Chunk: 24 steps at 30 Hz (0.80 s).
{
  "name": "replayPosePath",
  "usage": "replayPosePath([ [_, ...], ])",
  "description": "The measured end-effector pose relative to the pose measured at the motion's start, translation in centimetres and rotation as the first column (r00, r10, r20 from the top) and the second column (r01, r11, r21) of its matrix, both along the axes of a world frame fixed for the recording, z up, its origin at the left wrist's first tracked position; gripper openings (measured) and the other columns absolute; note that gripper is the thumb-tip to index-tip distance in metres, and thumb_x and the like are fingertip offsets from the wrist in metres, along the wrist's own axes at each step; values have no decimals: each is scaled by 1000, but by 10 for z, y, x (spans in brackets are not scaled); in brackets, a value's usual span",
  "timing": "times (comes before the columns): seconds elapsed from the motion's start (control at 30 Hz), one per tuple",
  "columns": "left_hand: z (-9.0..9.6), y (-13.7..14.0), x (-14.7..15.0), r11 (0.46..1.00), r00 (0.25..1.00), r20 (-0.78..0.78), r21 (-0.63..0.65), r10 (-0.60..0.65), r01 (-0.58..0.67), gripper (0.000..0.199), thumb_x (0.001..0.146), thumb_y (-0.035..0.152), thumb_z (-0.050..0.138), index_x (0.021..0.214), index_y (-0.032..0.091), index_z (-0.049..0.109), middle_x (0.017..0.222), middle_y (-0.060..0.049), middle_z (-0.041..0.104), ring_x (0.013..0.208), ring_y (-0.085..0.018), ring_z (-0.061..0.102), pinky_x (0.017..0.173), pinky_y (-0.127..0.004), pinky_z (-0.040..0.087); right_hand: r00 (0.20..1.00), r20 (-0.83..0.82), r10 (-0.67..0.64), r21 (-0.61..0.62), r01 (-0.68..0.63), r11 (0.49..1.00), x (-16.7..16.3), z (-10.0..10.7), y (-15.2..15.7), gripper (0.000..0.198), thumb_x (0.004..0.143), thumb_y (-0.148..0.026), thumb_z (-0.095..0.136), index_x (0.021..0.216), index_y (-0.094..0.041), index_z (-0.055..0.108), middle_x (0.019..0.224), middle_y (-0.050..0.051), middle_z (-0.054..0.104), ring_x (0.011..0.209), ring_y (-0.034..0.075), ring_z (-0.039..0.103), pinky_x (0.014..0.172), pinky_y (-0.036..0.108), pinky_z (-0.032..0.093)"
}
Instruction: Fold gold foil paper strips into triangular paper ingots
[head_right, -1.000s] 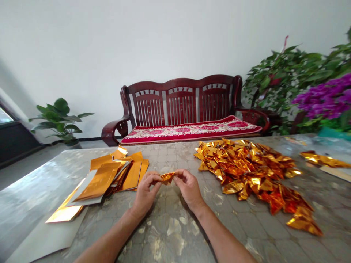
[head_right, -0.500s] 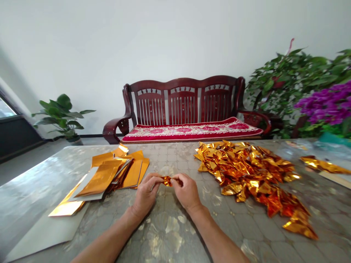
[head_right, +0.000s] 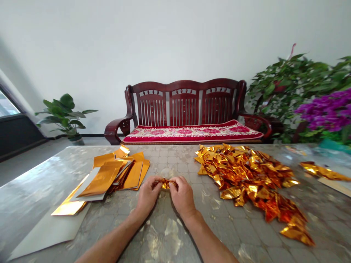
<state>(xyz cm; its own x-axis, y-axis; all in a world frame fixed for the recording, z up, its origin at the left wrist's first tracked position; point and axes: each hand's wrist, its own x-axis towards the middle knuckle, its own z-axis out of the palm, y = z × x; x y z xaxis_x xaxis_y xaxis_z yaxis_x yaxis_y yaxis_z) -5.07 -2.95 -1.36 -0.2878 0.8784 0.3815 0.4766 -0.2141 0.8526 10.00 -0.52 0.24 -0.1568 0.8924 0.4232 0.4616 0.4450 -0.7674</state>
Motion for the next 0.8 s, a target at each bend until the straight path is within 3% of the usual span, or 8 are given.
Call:
replayPosePath([
  [0.3, -1, 5, -1, 984, 961, 274, -180, 42, 9, 19, 75, 28, 64, 83, 17, 77, 77, -4, 75, 74, -19, 69, 71, -29, 54, 999, -52, 10, -106, -16, 994, -5, -2, 0, 24, 88, -33, 52, 91, -23, 73, 89, 4, 77, 83, 22, 70, 77, 31, 49],
  [0.53, 2, 4, 2, 986, 960, 277, -170, 52, -4, 17, 71, 32, 67, 72, 18, 76, 79, -5, 76, 76, -20, 70, 74, -29, 54, 996, -80, -31, -163, 18, 987, -9, -5, 2, 21, 84, -34, 55, 80, -22, 72, 76, 4, 75, 71, 21, 69, 68, 29, 48],
  [0.8, 2, 6, 3, 980, 942, 336, -184, -4, 70, 18, 67, 33, 67, 69, 16, 73, 69, -4, 73, 65, -17, 67, 62, -25, 52, 995, -88, -45, -158, 31, 987, -9, -3, 0, 19, 80, -33, 56, 72, -21, 69, 67, 3, 72, 62, 20, 65, 61, 27, 45],
])
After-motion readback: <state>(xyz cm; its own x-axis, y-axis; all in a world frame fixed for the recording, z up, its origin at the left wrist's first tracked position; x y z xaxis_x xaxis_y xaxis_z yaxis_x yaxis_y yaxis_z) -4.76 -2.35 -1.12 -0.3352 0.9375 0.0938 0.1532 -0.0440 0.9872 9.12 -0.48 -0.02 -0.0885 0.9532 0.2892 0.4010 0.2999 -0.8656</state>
